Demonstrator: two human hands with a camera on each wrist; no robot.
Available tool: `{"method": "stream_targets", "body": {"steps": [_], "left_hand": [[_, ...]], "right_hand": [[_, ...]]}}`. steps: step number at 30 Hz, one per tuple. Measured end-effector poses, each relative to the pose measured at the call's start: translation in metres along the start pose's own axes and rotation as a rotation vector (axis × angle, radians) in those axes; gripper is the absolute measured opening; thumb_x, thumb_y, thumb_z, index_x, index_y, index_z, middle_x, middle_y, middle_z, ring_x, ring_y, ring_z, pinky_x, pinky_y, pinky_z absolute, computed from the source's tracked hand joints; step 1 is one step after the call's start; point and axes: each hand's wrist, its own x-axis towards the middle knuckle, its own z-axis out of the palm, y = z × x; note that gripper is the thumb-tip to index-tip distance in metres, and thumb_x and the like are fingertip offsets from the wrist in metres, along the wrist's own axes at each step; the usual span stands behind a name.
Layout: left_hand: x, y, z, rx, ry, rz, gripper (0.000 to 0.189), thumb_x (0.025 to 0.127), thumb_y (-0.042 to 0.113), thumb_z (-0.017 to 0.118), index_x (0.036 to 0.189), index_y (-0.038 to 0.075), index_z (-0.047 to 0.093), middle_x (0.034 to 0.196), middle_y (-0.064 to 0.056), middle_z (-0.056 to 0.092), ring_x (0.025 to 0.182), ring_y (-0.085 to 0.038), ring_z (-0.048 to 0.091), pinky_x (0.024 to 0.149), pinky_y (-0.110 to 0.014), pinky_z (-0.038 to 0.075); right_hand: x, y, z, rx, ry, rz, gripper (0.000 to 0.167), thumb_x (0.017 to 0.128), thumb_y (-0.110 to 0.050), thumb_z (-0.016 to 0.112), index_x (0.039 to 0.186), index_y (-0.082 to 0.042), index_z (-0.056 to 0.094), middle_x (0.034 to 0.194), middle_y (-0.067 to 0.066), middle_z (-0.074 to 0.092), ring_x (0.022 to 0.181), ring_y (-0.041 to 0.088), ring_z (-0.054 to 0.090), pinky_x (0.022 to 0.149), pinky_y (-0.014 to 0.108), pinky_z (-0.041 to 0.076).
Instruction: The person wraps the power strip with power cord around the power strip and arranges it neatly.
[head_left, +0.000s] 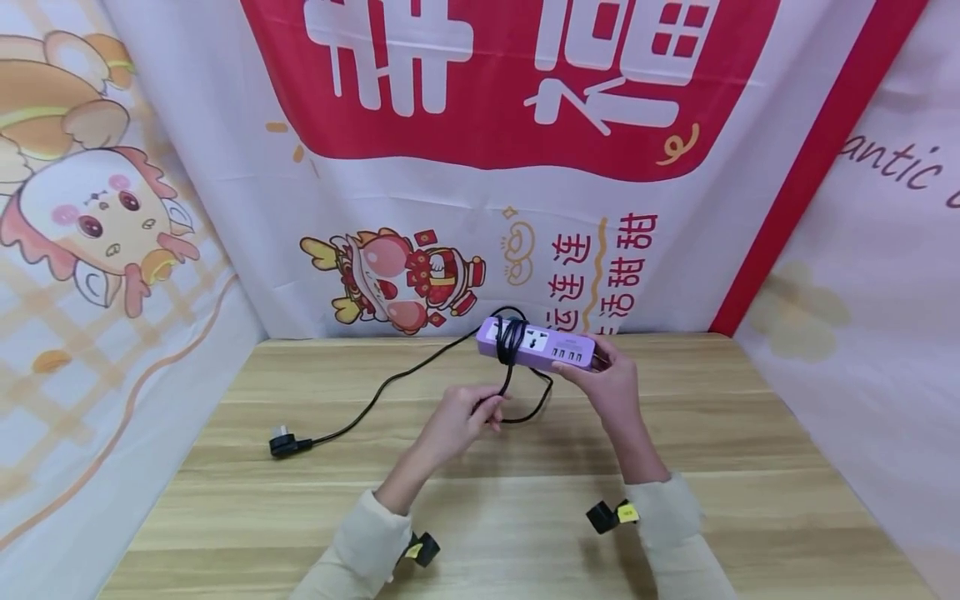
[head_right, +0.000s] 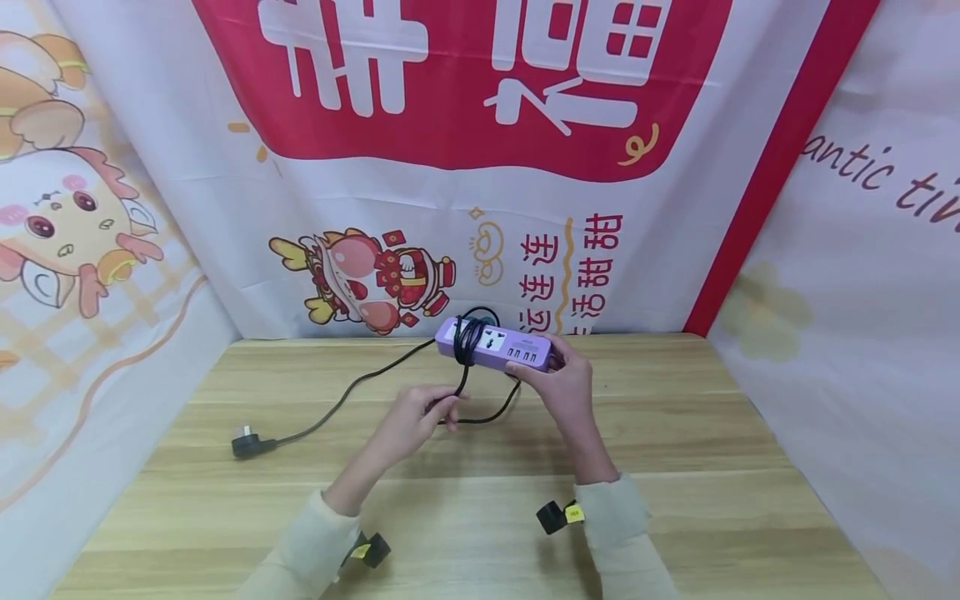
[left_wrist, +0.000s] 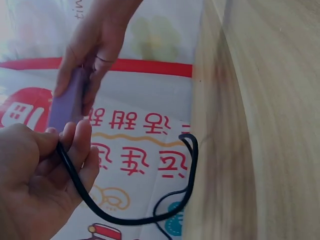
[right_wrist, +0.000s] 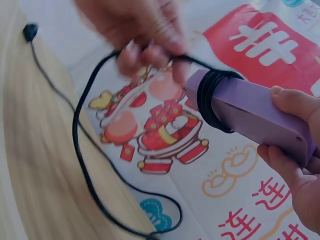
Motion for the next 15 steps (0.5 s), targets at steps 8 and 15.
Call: {"method": "stream_targets", "body": {"steps": [8,15], "left_hand": [[0.002,-0.016,0.000,-0.030,-0.113,-0.014,0.021,0.102,0.003,0.052,0.103,0.000,0.073,0.081,-0.008,0.072,0.077,-0.013,0.067,0.072,-0.026,0.059],[0.003,-0.026,0.002,-0.058,-0.212,0.034,0.019,0.103,0.006,0.050,0.101,0.002,0.069,0.080,-0.005,0.070,0.079,-0.012,0.068,0.077,-0.031,0.058]], "right_hand": [[-0.002,-0.008,0.002,0.185,0.029,0.081,0.063,0.074,-0.009,0.088,0.130,-0.006,0.062,0.113,0.007,0.066,0.098,0.010,0.066,0.085,0.020,0.057],[-0.003,-0.010,0.003,0.295,0.034,0.123,0.060,0.077,0.000,0.081,0.133,-0.002,0.058,0.113,0.004,0.060,0.101,0.013,0.062,0.090,0.019,0.055]]}}
